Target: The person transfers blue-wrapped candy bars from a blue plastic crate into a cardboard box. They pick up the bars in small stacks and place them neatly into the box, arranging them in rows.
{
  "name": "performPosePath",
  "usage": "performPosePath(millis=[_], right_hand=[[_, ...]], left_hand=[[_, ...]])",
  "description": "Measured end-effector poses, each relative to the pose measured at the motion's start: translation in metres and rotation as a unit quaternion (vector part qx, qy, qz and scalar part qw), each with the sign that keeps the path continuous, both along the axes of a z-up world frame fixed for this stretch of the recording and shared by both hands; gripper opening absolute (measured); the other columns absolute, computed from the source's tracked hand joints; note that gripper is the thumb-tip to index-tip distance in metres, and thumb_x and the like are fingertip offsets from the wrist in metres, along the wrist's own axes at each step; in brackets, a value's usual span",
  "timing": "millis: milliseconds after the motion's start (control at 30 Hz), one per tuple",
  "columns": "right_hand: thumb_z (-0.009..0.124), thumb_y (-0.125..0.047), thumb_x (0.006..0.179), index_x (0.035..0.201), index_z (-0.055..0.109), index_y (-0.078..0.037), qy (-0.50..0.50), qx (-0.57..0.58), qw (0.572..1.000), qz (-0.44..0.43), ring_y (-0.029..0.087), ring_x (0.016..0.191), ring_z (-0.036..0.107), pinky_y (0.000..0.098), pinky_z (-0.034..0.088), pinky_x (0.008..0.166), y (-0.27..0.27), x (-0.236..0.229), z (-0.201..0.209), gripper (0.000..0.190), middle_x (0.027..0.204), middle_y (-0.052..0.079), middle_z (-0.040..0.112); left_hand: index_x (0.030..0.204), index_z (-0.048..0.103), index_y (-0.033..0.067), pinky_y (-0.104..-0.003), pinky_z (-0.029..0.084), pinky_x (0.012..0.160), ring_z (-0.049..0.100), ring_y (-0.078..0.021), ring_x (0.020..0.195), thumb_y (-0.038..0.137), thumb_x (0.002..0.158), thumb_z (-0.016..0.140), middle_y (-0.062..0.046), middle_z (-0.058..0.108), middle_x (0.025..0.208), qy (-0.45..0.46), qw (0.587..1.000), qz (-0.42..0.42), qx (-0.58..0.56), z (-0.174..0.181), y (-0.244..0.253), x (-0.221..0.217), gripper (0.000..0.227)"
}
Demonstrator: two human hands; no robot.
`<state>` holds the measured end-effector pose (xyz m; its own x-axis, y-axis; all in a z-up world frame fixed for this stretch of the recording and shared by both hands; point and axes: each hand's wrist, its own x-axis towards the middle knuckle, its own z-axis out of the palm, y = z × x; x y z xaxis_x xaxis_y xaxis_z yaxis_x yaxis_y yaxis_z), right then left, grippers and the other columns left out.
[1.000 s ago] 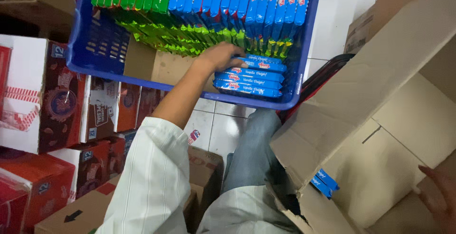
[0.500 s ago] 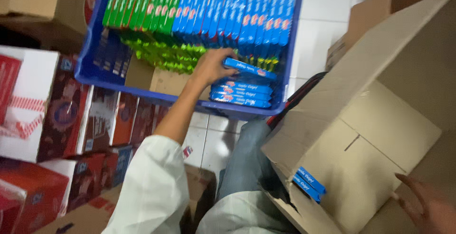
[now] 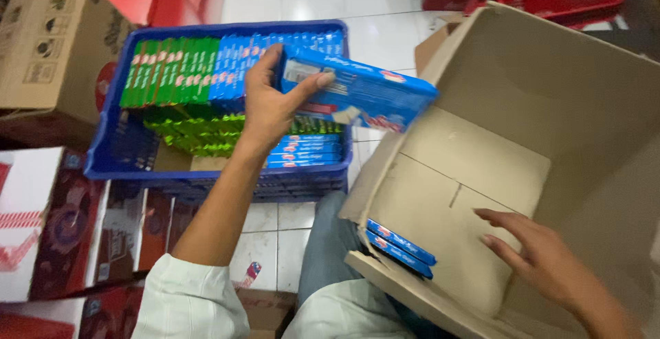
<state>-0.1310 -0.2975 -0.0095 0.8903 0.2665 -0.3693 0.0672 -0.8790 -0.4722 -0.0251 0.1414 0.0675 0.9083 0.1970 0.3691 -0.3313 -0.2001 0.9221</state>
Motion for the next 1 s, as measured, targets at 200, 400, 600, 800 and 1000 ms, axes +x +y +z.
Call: performPosePath(millis=[200,400,600,800,1000], right_hand=[[0.068,-0.024,0.092,0.122,0.070,-0.017,-0.273,0.079,0.953,0.105,0.019,0.095,0.074,0.0347,0.057,0.078,0.029,-0.032,0.035,0.031,0.115,-0.002,0.077],[0.063,-0.013,0.095,0.125,0.065,-0.014,-0.431,-0.079,0.872,0.216,0.027,0.096,0.065,0.0414,0.053,0.080,0.025,-0.033,0.041,0.030,0.121,0.005,0.068],[0.071,-0.008,0.085,0.136,0.058,-0.033,-0.383,-0.217,0.849,0.294,0.027,0.125,0.056,0.0475,0.051,0.097,0.031,-0.045,0.014,0.058,0.142,0.007,0.055],[0.075,-0.010,0.082,0.132,0.058,-0.037,-0.453,-0.271,0.790,0.313,0.028,0.136,0.037,0.0531,0.041,0.107,0.026,-0.048,-0.004,0.060,0.150,0.003,0.038],[0.077,-0.018,0.081,0.122,0.063,-0.032,-0.453,-0.311,0.747,0.374,0.023,0.140,0.040,0.0571,0.029,0.114,0.041,-0.028,-0.019,0.045,0.144,0.000,0.047]], left_hand=[[0.128,0.060,0.0118,-0.027,0.052,0.087,0.063,-0.0118,0.102,0.054,0.074,0.077,-0.004,0.067,0.117,0.111,0.990,-0.057,0.060,0.019,-0.099,-0.007,0.071],[0.125,0.062,0.0230,-0.039,0.053,0.081,0.071,-0.0249,0.093,0.042,0.073,0.080,-0.006,0.077,0.106,0.099,0.925,-0.248,0.271,-0.034,-0.189,0.016,0.058],[0.125,0.071,0.0170,-0.055,0.061,0.088,0.074,-0.0410,0.104,0.030,0.072,0.082,-0.018,0.077,0.105,0.162,0.830,-0.311,0.434,-0.121,-0.270,0.043,0.056],[0.124,0.073,0.0217,-0.053,0.061,0.086,0.075,-0.0389,0.104,0.036,0.067,0.079,-0.018,0.077,0.105,0.257,0.778,-0.338,0.464,-0.093,-0.270,0.023,0.059],[0.141,0.062,0.0149,-0.058,0.052,0.101,0.067,-0.0406,0.120,0.039,0.079,0.074,-0.023,0.071,0.122,0.290,0.759,-0.392,0.432,-0.083,-0.274,0.018,0.068]])
